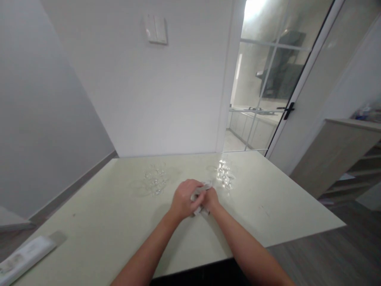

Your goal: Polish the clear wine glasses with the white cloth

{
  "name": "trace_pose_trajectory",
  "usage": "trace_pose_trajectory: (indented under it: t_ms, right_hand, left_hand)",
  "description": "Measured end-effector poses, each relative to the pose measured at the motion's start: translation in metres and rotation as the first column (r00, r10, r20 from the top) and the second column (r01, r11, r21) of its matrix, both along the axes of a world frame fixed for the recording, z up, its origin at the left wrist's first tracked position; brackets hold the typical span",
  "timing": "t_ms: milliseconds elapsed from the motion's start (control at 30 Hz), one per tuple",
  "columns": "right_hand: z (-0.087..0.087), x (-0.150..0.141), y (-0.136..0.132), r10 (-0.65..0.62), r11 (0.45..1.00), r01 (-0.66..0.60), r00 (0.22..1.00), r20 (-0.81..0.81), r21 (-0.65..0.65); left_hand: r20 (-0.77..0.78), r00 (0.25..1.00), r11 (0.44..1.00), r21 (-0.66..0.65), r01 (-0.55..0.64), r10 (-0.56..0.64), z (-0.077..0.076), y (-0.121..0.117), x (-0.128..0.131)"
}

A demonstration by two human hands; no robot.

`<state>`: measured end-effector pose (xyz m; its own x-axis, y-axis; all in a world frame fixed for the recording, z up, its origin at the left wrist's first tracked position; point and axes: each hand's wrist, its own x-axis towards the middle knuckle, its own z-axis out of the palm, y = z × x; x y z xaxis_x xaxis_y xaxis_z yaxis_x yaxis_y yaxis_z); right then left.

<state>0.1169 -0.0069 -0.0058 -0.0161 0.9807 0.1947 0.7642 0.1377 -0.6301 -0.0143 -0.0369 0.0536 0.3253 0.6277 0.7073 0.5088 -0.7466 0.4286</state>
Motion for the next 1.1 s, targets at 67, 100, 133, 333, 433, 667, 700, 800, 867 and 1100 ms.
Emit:
trace_pose_trajectory:
  t_ms: [67,100,133,333,433,667,700,800,867,1100]
  right_hand:
    - [0.002,0.01,0.0,-0.055,0.998,0.05,0.991,0.123,0.048]
    - [0.002,0.013,0.0,-0.106,0.994,0.095,0.974,0.201,0.062]
    - [0.002,0.017,0.0,-0.158,0.987,0.144,0.949,0.272,0.072]
    - [-0.006,0.027,0.003,-0.259,0.953,0.299,0.88,0.397,-0.041]
    - [-0.011,0.029,0.005,-0.279,0.941,0.33,0.88,0.386,-0.072]
    - [-0.015,0.032,0.007,-0.263,0.938,0.333,0.862,0.433,-0.092]
    - [-0.015,0.032,0.008,-0.264,0.935,0.339,0.862,0.432,-0.103]
    - [-0.016,0.034,0.01,-0.274,0.932,0.346,0.866,0.418,-0.106]
    - [-0.017,0.034,0.01,-0.272,0.933,0.344,0.868,0.416,-0.107]
    - [-0.018,0.035,0.011,-0.248,0.935,0.333,0.863,0.44,-0.126]
  left_hand:
    - [0.042,0.985,0.983,0.068,-0.169,0.167,-0.003,0.01,-0.036]
    - [0.06,0.969,0.967,0.079,-0.243,0.238,-0.007,0.015,-0.052]
    - [0.087,0.948,0.946,0.085,-0.314,0.307,-0.012,0.02,-0.065]
    - [0.125,0.883,0.891,-0.044,-0.451,0.453,-0.041,0.032,-0.091]
    - [0.061,0.883,0.885,-0.055,-0.462,0.465,-0.044,0.032,-0.09]
    - [-0.004,0.886,0.884,-0.053,-0.464,0.464,-0.042,0.03,-0.087]
    - [-0.005,0.886,0.884,-0.053,-0.464,0.464,-0.043,0.029,-0.087]
    - [-0.016,0.891,0.889,-0.058,-0.454,0.454,-0.044,0.03,-0.086]
    - [-0.024,0.891,0.889,-0.063,-0.453,0.452,-0.045,0.03,-0.086]
    - [-0.057,0.892,0.89,-0.072,-0.451,0.448,-0.047,0.03,-0.087]
